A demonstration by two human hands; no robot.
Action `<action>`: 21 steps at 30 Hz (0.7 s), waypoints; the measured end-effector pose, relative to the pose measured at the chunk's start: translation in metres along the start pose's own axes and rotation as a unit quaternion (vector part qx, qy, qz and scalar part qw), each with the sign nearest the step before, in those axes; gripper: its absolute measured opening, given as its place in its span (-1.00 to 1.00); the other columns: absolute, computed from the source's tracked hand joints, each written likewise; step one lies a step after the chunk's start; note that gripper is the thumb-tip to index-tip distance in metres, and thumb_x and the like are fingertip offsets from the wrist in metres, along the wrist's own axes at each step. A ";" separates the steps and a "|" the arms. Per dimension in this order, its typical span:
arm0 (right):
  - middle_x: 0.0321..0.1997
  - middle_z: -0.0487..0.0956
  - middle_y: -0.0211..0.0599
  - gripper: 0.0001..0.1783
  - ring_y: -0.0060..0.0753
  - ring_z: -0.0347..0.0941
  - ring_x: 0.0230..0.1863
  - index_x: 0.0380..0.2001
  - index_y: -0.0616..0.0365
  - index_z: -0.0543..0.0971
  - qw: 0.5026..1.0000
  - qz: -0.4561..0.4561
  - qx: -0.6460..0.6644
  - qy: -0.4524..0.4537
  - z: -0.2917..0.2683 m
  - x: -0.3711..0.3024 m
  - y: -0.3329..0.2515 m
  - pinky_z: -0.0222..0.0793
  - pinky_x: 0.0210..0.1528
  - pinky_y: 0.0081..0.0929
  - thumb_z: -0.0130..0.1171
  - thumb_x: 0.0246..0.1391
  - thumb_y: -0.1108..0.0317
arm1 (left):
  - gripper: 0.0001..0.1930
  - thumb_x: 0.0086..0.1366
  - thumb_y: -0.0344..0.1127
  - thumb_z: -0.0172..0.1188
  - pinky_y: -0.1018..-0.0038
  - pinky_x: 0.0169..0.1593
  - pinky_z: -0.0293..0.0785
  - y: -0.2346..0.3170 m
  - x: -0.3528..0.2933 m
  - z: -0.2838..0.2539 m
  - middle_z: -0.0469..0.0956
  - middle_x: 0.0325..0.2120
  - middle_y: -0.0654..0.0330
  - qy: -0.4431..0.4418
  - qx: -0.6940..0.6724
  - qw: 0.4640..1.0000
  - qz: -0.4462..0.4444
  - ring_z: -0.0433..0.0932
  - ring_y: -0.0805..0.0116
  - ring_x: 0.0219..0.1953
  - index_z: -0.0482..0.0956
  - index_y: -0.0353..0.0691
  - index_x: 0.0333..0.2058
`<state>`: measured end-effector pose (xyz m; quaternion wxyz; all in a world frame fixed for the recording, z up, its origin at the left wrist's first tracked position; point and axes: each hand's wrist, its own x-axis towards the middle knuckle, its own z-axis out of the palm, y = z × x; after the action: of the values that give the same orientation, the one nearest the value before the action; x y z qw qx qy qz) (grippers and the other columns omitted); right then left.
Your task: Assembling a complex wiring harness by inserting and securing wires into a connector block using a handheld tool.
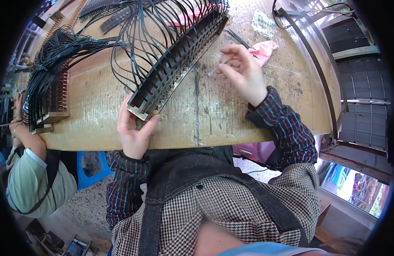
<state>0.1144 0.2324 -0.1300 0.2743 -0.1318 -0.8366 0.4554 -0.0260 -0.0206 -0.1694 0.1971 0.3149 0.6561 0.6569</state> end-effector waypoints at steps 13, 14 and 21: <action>-0.49 0.45 -0.26 -0.91 -0.22 0.44 -0.41 -0.48 0.18 0.57 0.948 -0.103 -0.297 -0.048 0.002 0.010 0.000 0.36 -0.36 -0.39 0.20 -0.15 0.45 | -0.33 -0.08 -0.64 0.28 0.50 -0.03 0.35 0.003 -0.003 0.001 0.32 -0.05 0.18 0.006 -0.021 0.999 -0.028 0.38 0.42 -0.06 0.25 -0.38 0.07; -0.49 0.45 -0.26 -0.91 -0.22 0.44 -0.41 -0.48 0.18 0.57 0.948 -0.103 -0.297 -0.049 0.005 0.011 0.000 0.36 -0.36 -0.39 0.20 -0.15 0.45 | -0.33 -0.08 -0.64 0.28 0.49 -0.02 0.35 0.002 -0.004 0.002 0.32 -0.05 0.18 0.009 -0.023 0.999 -0.034 0.38 0.42 -0.06 0.25 -0.38 0.07; -0.50 0.41 -0.32 -0.89 -0.27 0.41 -0.40 -0.50 0.16 0.55 0.926 -0.178 -0.333 -0.024 0.013 0.015 0.007 0.35 -0.40 -0.39 0.23 -0.21 0.48 | -0.33 -0.08 -0.65 0.27 0.49 -0.01 0.34 0.002 -0.005 -0.002 0.30 -0.04 0.20 0.002 -0.007 0.999 -0.043 0.37 0.41 -0.04 0.25 -0.37 0.07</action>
<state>0.0942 0.2344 -0.1361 0.2716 -0.0534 -0.9560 0.0972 -0.0235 -0.0255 -0.1678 0.2262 0.2834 0.6647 0.6533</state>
